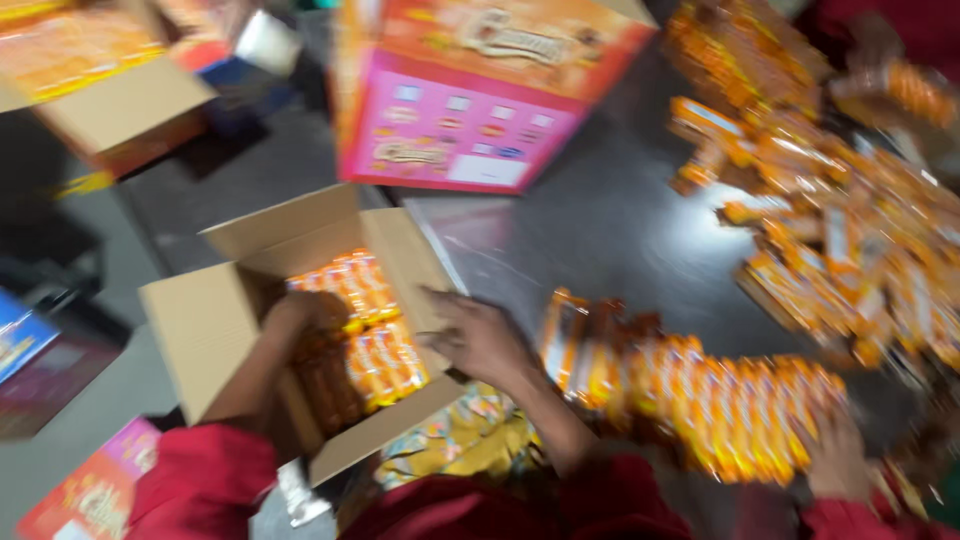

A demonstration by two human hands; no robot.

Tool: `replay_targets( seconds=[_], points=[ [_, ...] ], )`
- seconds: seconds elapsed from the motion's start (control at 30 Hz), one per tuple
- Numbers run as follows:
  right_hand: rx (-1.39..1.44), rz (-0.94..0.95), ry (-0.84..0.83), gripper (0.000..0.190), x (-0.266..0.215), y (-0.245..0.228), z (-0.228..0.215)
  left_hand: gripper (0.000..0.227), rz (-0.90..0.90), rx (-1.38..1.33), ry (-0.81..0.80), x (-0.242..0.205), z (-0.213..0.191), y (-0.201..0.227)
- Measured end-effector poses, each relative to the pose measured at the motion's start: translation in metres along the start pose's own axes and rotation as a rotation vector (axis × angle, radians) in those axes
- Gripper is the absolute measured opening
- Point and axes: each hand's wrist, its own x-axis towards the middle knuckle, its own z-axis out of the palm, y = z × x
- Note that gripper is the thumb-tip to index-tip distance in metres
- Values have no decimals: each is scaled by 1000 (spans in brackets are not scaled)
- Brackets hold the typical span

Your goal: The person packs orange snack bars into a cardboard box. They pick up bars from a metal table, arrange them in rows, and place them into the box. The person repeats this process, filling the box with snack bars.

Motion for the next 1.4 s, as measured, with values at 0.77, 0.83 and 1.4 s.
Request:
replay_targets(
  seconds=[0.77,0.83,1.4],
  points=[
    [-1150,250,244,25,-180,187,-109,65,268,-581,652,-44,-41,342],
    [-1105,226,130,25,-160,182,-104,70,226,-553,707,-47,-49,350],
    [-139,-38,173,76,23,-45,0,37,-296,-572,1159,-242,29,140]
  ],
)
